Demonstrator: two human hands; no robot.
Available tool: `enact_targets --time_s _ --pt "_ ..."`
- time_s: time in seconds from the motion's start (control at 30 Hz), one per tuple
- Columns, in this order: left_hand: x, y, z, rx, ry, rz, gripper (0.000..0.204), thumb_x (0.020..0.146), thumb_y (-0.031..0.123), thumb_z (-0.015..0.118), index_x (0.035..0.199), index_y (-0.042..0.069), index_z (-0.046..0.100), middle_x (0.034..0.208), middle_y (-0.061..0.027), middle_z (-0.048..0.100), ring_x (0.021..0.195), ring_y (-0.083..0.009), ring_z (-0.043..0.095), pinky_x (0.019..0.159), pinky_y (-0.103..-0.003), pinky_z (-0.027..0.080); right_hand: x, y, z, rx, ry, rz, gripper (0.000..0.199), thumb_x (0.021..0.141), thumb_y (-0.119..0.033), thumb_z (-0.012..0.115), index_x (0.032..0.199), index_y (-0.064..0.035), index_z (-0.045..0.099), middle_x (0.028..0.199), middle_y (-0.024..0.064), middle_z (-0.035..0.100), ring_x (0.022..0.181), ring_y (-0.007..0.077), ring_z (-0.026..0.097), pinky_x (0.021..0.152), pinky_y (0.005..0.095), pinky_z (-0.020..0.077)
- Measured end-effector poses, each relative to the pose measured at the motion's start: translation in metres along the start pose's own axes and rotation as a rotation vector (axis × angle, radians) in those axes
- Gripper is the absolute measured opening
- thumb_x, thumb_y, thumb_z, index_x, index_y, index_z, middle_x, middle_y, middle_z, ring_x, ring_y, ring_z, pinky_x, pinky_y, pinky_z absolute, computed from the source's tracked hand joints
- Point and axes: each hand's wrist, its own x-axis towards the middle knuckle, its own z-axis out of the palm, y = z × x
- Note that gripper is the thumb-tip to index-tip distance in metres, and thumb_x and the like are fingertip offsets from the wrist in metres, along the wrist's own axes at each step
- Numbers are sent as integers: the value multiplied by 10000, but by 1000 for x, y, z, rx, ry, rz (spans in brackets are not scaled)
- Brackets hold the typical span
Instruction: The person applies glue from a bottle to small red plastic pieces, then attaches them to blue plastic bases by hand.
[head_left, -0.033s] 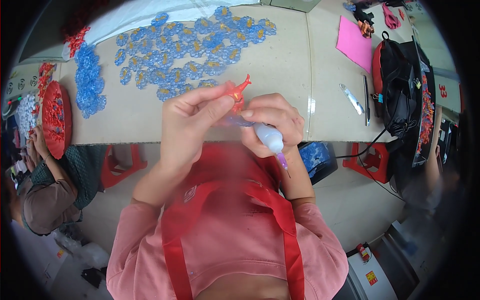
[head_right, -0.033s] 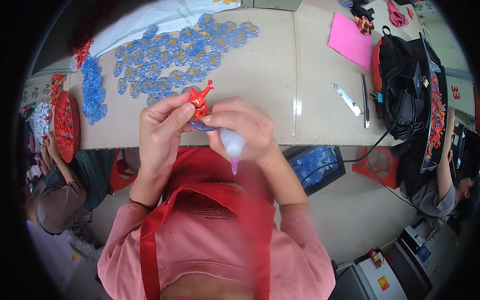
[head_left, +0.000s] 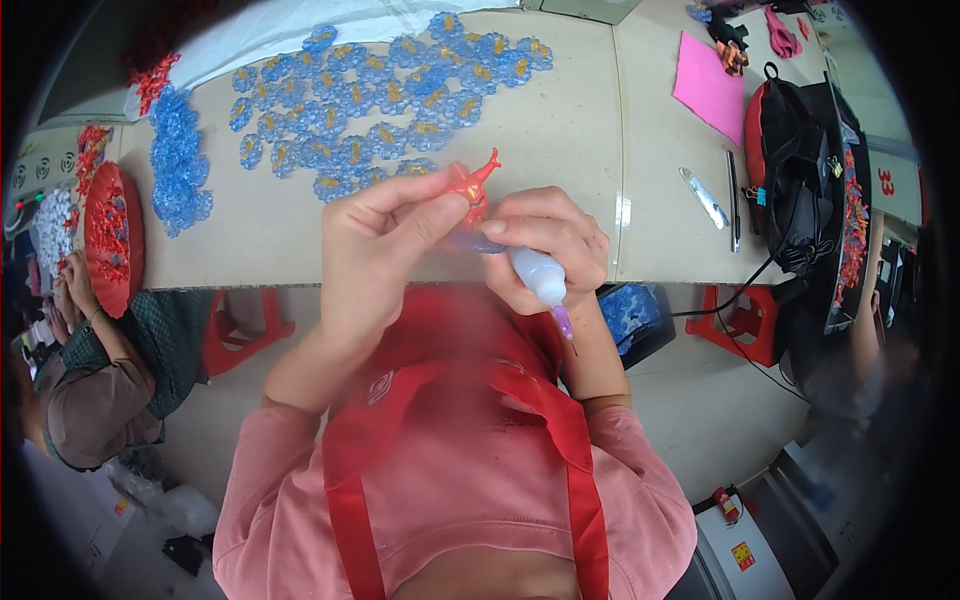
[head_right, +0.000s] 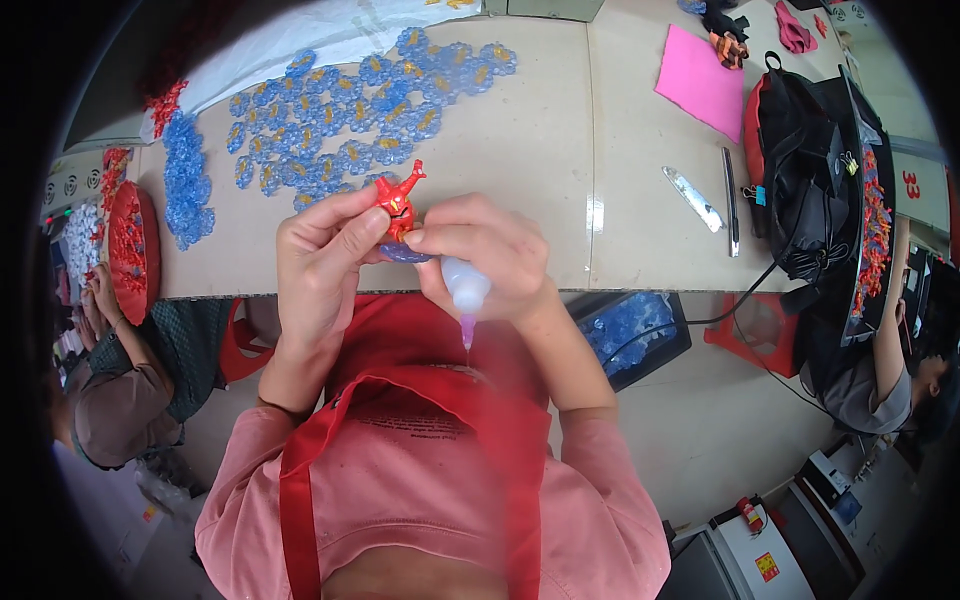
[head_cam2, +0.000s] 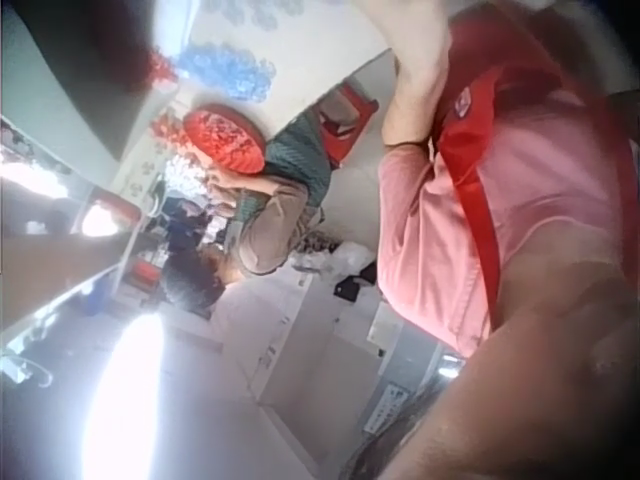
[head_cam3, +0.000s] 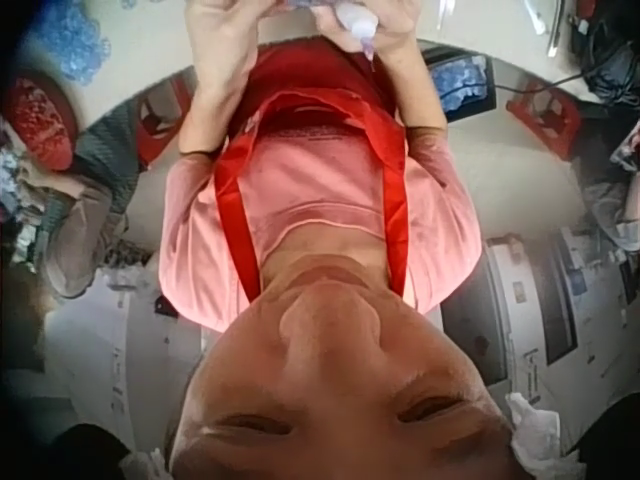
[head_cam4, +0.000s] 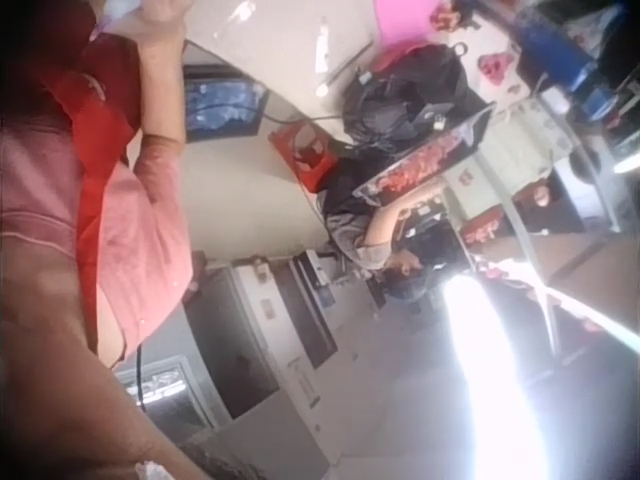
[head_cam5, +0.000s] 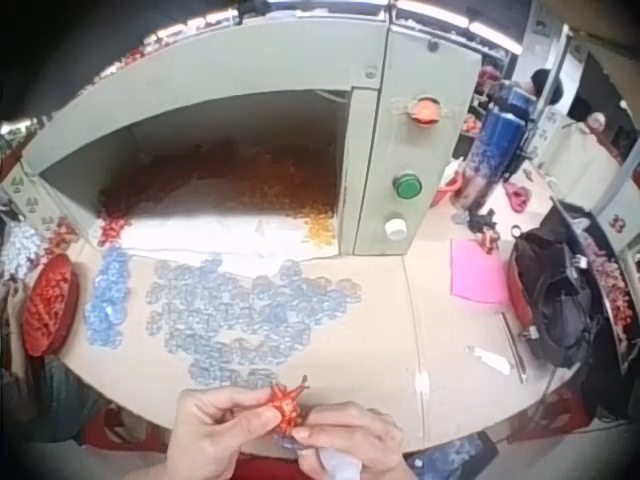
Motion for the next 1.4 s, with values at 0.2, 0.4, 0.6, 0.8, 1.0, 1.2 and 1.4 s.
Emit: enact_targets --time_s 0.2,0.4,0.6,0.8,1.0,1.2,1.4 --pt "-2 -3 -2 57 27 32 235 792 -2 602 1014 -74 582 910 -126 629 795 -124 599 686 -229 496 0 -2 2 32 3 29 247 568 70 636 788 -43 631 716 87 582 574 185 582 480 251 465" --pt "-5 -6 -5 129 44 82 239 789 -10 603 1016 -83 577 915 -126 627 805 -131 594 713 -236 490 3 -2 0 47 -40 32 247 563 71 636 785 -38 631 710 89 578 568 181 576 472 253 459" --pt "-7 -9 -5 209 52 207 236 794 -23 592 1019 -93 570 940 -140 616 831 -141 586 729 -244 485 2 -3 2 25 -59 26 259 558 69 634 793 -39 632 708 85 573 562 175 571 465 251 453" --pt "-8 -15 -6 168 91 193 231 797 -26 587 1019 -89 572 939 -133 614 826 -138 581 721 -248 485 1 -3 3 2 -58 21 260 556 65 644 794 -38 632 717 82 569 557 173 568 464 251 452" --pt "-9 -14 -8 291 62 180 239 802 -20 586 1030 -90 568 941 -124 614 825 -122 575 717 -236 478 -1 -3 3 4 -84 16 262 552 67 650 791 -36 628 720 79 563 553 174 566 460 249 450" --pt "-13 -20 -5 203 97 143 257 823 -25 539 1078 -57 556 934 -134 615 800 -134 591 687 -240 506 -2 -7 0 -8 -88 83 274 548 68 655 798 -42 628 732 74 564 552 171 566 459 246 451" --pt "-14 -13 -9 188 -49 119 445 738 -98 607 1159 -89 463 1053 -141 532 871 -179 594 749 -266 506 4 -10 -5 -12 -126 121 284 548 67 659 804 -52 625 757 74 568 558 171 574 457 251 457"
